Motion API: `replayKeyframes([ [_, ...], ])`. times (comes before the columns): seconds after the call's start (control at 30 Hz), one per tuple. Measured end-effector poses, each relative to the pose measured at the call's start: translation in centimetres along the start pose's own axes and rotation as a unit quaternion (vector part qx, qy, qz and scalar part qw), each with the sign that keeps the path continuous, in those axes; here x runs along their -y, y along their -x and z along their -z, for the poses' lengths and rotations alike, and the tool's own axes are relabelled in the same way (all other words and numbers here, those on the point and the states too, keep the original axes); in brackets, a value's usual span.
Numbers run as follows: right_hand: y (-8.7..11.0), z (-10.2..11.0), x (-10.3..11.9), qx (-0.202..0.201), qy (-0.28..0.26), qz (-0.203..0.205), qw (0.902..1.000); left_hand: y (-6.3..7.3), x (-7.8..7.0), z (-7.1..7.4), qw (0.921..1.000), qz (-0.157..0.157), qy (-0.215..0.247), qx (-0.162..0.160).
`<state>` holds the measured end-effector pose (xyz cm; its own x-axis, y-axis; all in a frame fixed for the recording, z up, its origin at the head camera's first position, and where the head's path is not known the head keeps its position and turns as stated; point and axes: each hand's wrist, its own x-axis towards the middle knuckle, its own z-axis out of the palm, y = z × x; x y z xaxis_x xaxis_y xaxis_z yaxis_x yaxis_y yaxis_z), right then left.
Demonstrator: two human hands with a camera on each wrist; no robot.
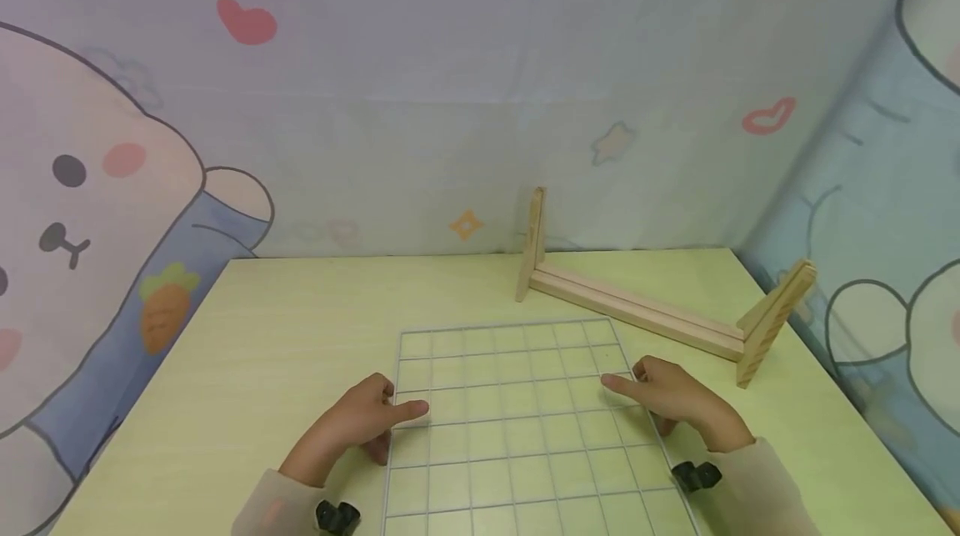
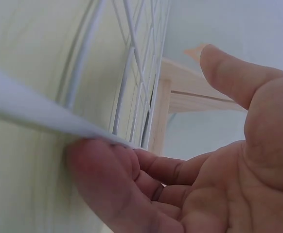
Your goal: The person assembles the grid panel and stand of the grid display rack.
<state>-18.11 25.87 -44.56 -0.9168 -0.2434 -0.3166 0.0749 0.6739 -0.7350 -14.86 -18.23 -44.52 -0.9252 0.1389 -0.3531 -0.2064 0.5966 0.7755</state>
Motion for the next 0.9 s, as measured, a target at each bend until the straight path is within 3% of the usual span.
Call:
replayKeyframes([
  [0.13,0.1,-0.1,-0.2,0.001,-0.011,0.004,0.9999,0.0,0.4,0.2,0.9998,0.001,0.013,0.013],
  [0.37,0.3,0.5,-0.1,-0.006,-0.006,0.003,1.0,0.1,0.3,0.6,0.9956,-0.012,0.077,0.052],
  [0.9,0.4,1.1,-0.6,0.008,-0.031,0.032,0.999,0.5,-0.5,1.2,0.9864,0.021,0.154,0.052],
])
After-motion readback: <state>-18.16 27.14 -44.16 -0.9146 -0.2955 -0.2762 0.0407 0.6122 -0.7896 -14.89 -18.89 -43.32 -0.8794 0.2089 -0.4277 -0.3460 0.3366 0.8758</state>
